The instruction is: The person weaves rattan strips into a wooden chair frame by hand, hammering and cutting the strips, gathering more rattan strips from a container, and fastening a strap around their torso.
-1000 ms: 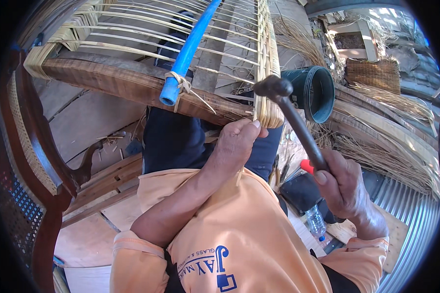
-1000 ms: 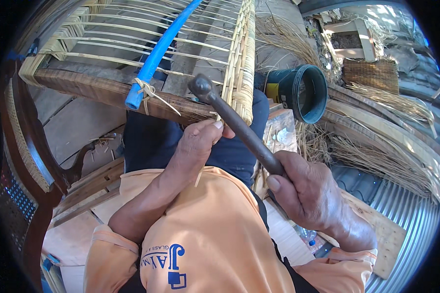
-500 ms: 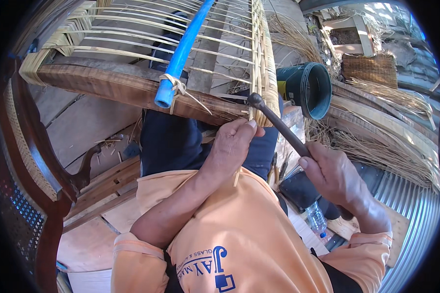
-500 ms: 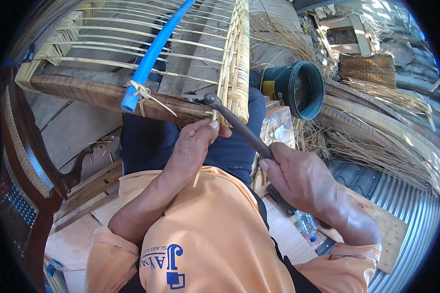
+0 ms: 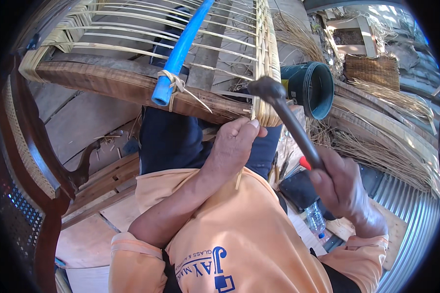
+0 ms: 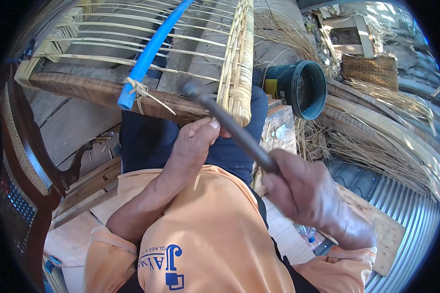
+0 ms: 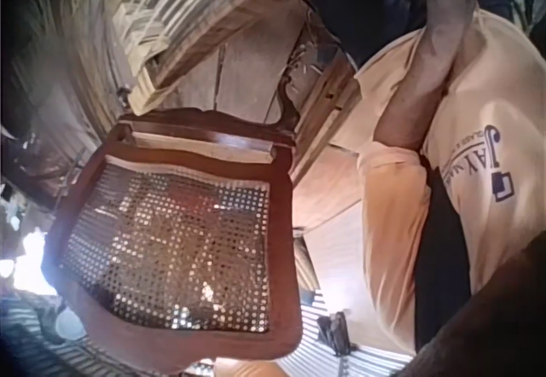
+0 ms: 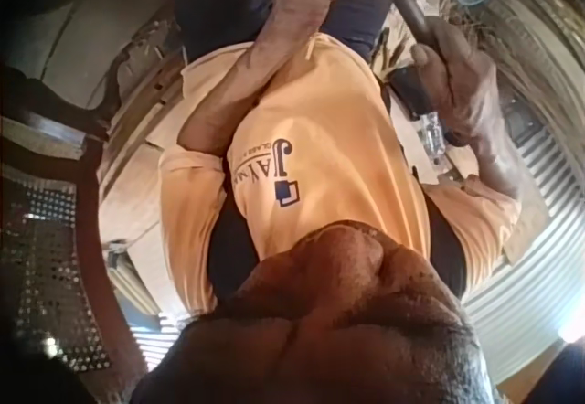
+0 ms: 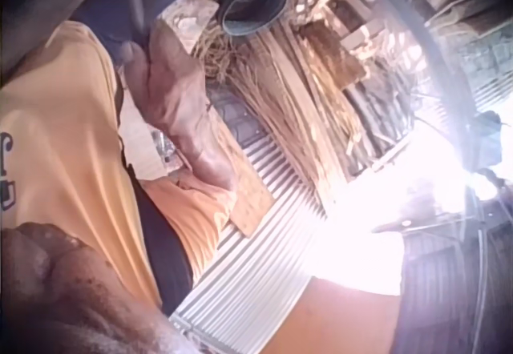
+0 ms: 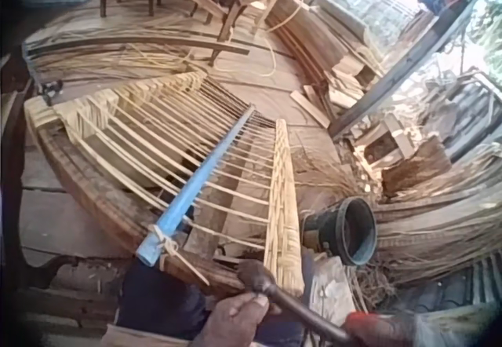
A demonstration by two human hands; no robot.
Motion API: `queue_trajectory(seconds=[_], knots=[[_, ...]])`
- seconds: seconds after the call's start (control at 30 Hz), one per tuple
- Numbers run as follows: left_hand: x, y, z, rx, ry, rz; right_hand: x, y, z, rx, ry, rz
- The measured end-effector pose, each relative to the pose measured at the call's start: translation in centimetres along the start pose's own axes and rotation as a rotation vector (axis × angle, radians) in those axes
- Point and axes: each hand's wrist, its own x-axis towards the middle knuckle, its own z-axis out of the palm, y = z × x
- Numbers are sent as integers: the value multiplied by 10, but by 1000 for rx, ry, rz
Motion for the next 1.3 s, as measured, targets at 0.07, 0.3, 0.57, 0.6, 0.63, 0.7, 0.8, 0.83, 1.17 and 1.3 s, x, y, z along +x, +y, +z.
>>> queue_trajectory(seconds=[0.07, 0.3, 0.57, 0.6, 0.63, 0.7, 0.8, 0.83, 1.17, 1.3], knots=[[0, 0, 0, 13, 7, 1, -1, 1, 1, -56, -3, 7], [0, 1, 0, 22, 2, -67, 6, -3, 0, -67, -146, 217], [2, -2, 0, 69, 0, 10, 16, -12, -10, -124, -187, 270], [2, -2, 0, 67, 4, 4, 15, -12, -9, -24, -128, 248], [2, -3, 0, 55, 13, 12, 15, -12, -9, 89, -94, 268], [3, -4, 0, 52, 12, 23, 14, -10, -10, -38, -180, 248], [4, -7, 0, 41, -2, -84, 11, 0, -12, -49, -256, 278], [4, -8, -1, 56, -3, -37, 5, 4, -11, 55, -106, 300], [-12, 30, -15, 718, 191, 276, -67, 163, 140, 727, 610, 663], [0, 28, -6, 1166, 61, 475, -86, 220, 246, 315, 460, 828]])
